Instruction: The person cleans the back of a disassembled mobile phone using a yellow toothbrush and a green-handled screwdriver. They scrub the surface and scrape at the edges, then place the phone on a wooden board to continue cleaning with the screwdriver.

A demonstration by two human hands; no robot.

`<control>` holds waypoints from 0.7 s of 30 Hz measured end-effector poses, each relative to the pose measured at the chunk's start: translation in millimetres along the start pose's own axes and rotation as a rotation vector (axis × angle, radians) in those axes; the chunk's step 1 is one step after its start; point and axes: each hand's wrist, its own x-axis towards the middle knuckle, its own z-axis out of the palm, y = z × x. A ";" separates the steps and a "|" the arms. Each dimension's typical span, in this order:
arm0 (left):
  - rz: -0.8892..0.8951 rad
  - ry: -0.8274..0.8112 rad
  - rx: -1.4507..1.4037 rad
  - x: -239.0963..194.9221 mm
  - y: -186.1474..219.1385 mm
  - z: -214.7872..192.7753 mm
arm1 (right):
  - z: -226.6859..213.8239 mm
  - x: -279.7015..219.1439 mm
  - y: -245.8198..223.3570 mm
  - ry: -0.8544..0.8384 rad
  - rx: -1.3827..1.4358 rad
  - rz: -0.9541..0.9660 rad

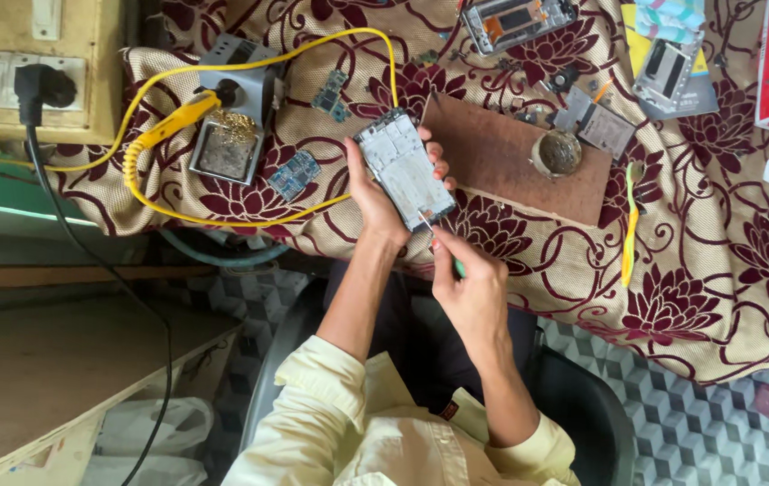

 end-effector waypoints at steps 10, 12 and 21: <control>0.015 -0.002 0.016 1.8 3.2 -0.3 | 1.3 18.6 -17.3 -0.123 -0.077 0.176; 0.035 0.007 -0.005 3.5 2.8 -1.5 | 11.6 14.2 -10.9 -0.090 -0.052 0.195; 0.055 0.127 -0.092 0.1 -2.9 -9.4 | 44.6 4.7 4.7 0.120 0.028 -0.025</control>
